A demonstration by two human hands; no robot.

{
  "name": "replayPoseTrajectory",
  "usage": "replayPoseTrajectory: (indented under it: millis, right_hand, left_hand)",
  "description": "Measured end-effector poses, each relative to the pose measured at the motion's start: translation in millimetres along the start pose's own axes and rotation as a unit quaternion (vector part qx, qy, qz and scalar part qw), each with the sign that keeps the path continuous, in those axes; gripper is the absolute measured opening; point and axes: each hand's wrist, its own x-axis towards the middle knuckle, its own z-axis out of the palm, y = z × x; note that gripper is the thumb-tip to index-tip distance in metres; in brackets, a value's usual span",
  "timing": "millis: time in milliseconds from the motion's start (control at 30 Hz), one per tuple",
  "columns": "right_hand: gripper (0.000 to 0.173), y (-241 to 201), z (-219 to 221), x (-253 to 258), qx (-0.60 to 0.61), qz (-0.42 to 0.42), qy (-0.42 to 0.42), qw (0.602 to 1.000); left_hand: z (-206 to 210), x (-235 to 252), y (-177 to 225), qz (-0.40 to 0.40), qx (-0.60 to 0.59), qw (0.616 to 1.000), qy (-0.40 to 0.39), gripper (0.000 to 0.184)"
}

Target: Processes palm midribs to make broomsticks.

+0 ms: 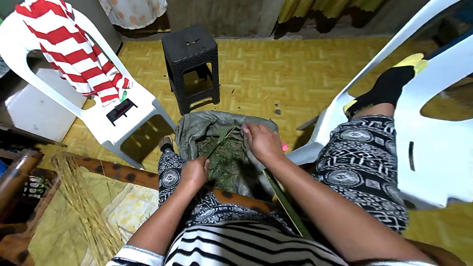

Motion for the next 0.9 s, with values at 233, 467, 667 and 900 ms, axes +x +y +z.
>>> replayPoseTrajectory:
  millis: [233,467,667,900]
  right_hand:
    - [0.041,-15,4,-20,0.126,-0.039,-0.082,0.988]
    - [0.042,-1,4,-5,0.077,0.017,-0.033,0.996]
    - [0.043,-20,-1,-25,0.133,-0.032,-0.087,0.987]
    - [0.047,-46,6,-43,0.067,-0.085,-0.205,0.973]
  left_hand:
    - [2,7,-3,0.004,-0.108,0.994,-0.015,0.038]
    - [1,3,-6,0.002,-0.147,0.989,-0.029,0.036]
    - [2,9,0,-0.012,-0.058,0.998,-0.007,0.041]
    - [1,12,18,-0.014,0.011,1.0,0.02,0.039]
